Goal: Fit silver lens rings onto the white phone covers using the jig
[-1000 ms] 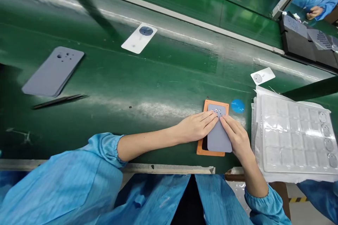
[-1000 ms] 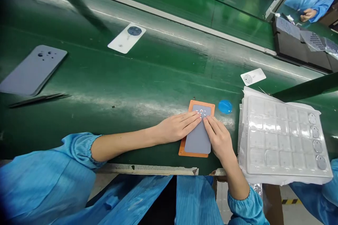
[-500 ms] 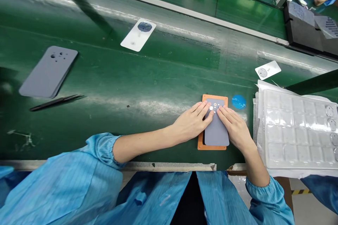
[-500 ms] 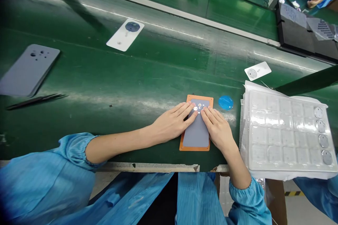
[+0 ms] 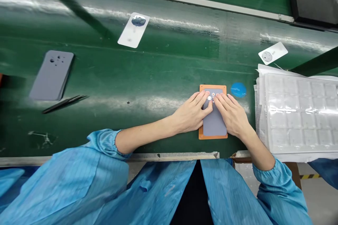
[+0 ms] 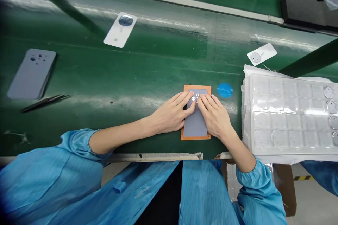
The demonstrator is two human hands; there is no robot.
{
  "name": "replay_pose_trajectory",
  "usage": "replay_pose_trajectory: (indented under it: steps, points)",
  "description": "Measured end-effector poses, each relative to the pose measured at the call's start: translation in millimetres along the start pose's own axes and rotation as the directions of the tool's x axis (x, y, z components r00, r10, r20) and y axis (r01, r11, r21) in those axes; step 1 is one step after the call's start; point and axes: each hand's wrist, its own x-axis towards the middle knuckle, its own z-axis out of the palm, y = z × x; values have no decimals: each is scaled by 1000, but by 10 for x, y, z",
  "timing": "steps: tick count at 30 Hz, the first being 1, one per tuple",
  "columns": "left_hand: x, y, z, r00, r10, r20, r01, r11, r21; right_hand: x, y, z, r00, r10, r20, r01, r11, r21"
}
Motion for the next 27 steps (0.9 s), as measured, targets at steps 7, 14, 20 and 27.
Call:
replay_pose_trajectory:
  steps: [7,14,20,27]
  points:
    - [529,-625,-417,985,-87,149,150,858,-491,-38,-5,3,1000,5,19,-4,999,-41]
    - [933,-653,-94,921,-263,288,384,734,-560,-23,-31,28,1000,28,14,-28,1000,-15]
    - [805,-563,-52,931,-245,270,364,657,-660,-131,-211,98,999,33,-21,-34,999,-14]
    - [460,-527,71,971,-227,82,223,715,-663,-414,-258,174,994,29,-106,-30,999,-10]
